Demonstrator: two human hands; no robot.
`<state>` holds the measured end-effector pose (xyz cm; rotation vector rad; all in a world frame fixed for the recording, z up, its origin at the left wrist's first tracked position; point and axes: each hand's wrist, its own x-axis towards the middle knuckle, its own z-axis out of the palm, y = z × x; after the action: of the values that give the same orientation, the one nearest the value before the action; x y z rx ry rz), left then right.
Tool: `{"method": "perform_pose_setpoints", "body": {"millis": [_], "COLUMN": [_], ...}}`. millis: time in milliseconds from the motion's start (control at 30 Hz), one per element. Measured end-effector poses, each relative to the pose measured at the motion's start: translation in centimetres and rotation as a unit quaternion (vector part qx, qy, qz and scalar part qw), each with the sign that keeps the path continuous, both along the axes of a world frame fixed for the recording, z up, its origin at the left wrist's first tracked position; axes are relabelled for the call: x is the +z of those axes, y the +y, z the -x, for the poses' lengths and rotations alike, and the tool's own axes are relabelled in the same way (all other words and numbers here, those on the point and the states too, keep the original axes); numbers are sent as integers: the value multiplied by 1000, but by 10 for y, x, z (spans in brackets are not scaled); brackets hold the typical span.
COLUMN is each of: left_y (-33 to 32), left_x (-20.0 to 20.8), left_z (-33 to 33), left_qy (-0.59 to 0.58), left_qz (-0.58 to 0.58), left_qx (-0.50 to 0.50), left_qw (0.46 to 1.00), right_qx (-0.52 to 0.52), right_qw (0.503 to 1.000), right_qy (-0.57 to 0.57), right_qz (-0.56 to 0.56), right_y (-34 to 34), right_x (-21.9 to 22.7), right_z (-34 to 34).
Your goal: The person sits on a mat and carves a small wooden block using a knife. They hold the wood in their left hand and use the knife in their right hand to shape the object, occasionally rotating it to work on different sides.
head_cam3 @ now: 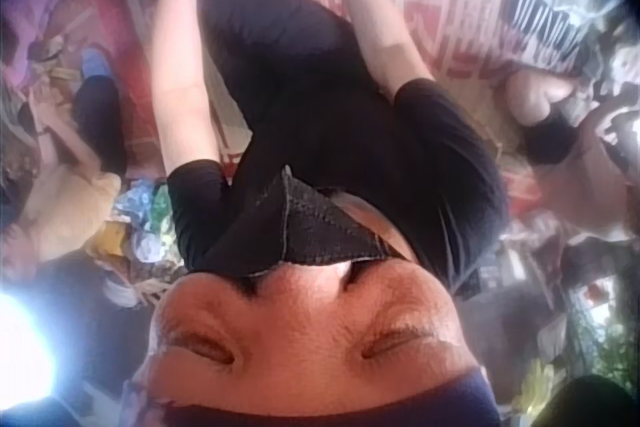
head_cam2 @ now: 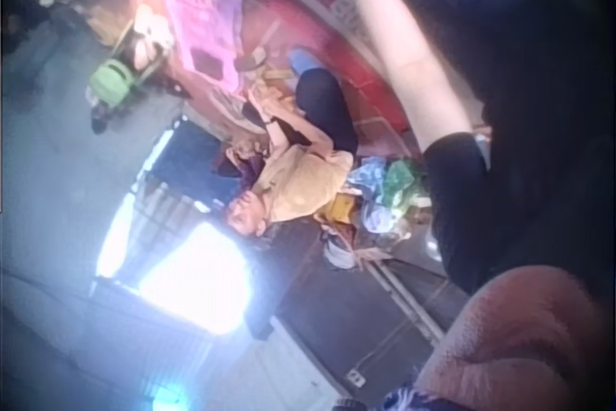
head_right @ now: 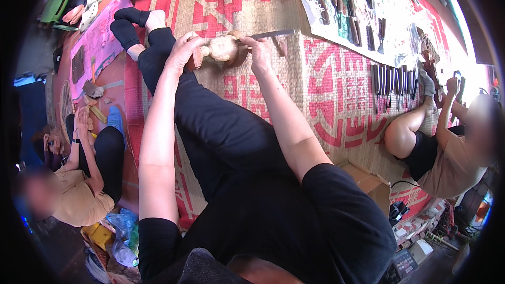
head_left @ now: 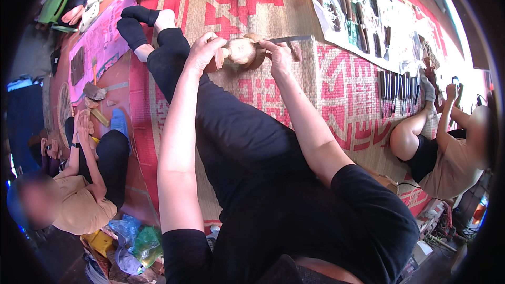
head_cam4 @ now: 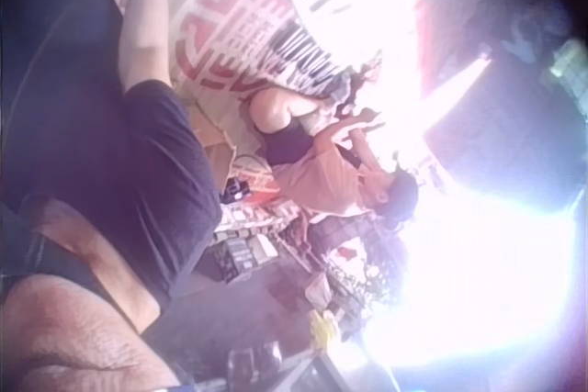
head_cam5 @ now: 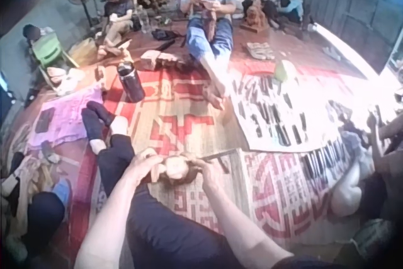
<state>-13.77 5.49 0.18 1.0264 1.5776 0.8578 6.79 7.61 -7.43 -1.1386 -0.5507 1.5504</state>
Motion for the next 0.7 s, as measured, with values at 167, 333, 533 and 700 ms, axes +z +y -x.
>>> {"method": "perform_pose_setpoints", "body": {"millis": [167, 333, 533, 700], "left_y": [4, 3, 3, 2], "left_x": [-2, -4, -2, -2], "left_z": [-3, 2, -4, 1], "left_qy": [29, 11, 51, 11], "left_qz": [-16, 14, -22, 6], "left_qx": [-2, -2, -7, -3], "left_qw": [999, 1000, 998, 1000], "right_qx": [-10, 58, 25, 54], "right_qw": [998, 997, 998, 998], "right_qy": [-61, -35, -46, -32], "right_qz": [12, -47, 24, -19], "right_y": [12, 12, 17, 17], "right_x": [-15, -8, -16, -13], "right_z": [-4, -3, -6, -2]}}
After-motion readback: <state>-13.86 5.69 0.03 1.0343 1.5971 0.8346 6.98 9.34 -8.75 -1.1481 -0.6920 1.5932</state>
